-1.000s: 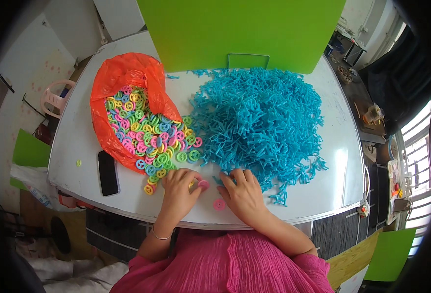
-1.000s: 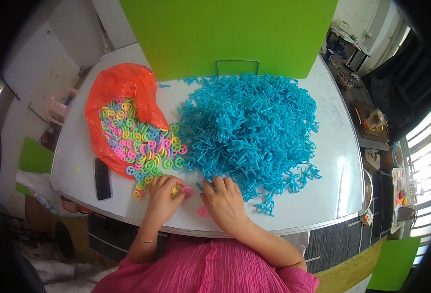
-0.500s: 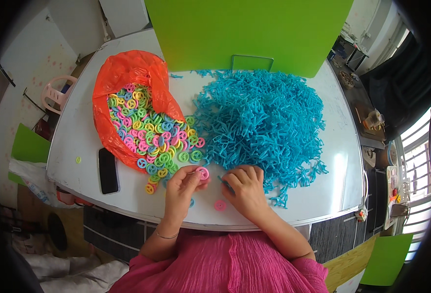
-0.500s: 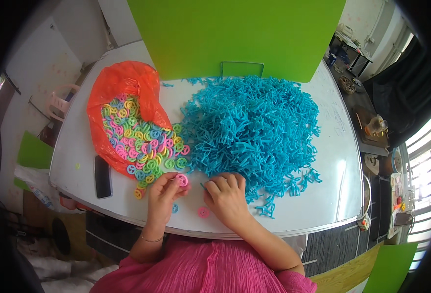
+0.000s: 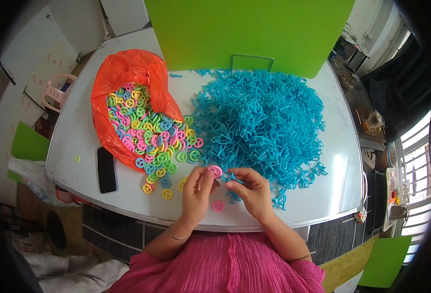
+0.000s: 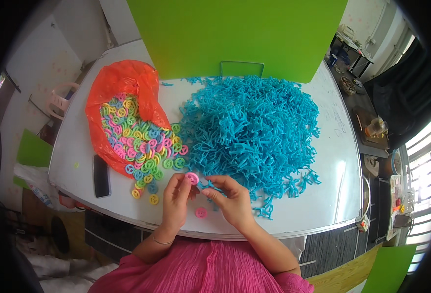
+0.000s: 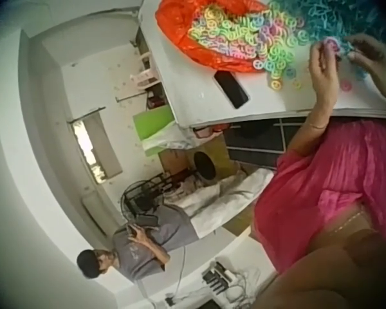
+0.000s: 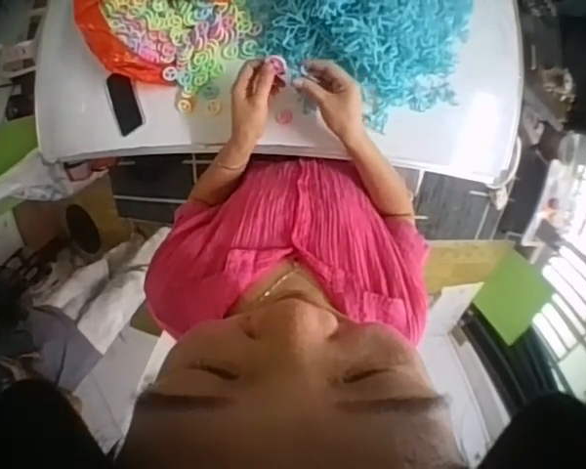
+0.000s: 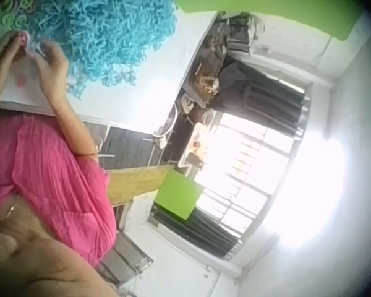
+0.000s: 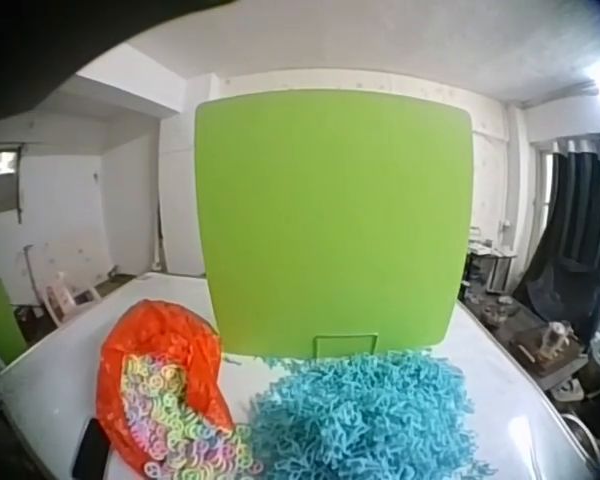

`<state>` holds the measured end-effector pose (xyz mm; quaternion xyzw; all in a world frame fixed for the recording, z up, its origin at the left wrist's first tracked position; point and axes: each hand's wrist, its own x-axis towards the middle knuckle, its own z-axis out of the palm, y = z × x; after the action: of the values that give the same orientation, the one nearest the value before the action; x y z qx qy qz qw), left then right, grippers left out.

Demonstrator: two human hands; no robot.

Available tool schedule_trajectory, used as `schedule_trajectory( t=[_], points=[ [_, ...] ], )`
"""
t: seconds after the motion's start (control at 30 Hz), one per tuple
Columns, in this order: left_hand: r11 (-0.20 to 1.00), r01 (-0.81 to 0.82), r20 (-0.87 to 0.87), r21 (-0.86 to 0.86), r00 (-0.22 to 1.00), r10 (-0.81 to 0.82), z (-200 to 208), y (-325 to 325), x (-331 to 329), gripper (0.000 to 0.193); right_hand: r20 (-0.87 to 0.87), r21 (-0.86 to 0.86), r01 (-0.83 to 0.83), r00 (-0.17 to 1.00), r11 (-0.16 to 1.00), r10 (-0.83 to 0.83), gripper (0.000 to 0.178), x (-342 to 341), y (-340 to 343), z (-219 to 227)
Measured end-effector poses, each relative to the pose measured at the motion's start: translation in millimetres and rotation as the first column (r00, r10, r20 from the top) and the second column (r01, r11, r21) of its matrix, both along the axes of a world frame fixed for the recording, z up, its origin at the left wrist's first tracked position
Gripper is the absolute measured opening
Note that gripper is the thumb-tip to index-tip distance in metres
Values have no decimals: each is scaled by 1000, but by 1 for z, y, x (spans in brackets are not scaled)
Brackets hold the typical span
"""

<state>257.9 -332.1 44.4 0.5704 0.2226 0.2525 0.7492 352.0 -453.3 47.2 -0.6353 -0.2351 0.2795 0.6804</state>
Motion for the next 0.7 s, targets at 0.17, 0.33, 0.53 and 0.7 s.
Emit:
schedule_trajectory(
  t=[0.17,0.33,0.53,0.7],
  points=[
    [960,43,-26,277,999,-37,-11,-6,-1,16,-243,119,-2,970,993,31,28,-3,1,-5],
    [867,-49,-11,496,998,63,1,-10,-2,15,-210,116,-43,975,992,67,24,-11,1,-2],
    [794,-138,44,592,989,138,0,-9,-7,15,112,-93,-25,993,995,35,21,-12,-4,0],
    [831,-151,43,535,988,152,-1,-13,-8,12,13,-67,-66,998,996,67,21,-9,-3,-3]
  ],
)
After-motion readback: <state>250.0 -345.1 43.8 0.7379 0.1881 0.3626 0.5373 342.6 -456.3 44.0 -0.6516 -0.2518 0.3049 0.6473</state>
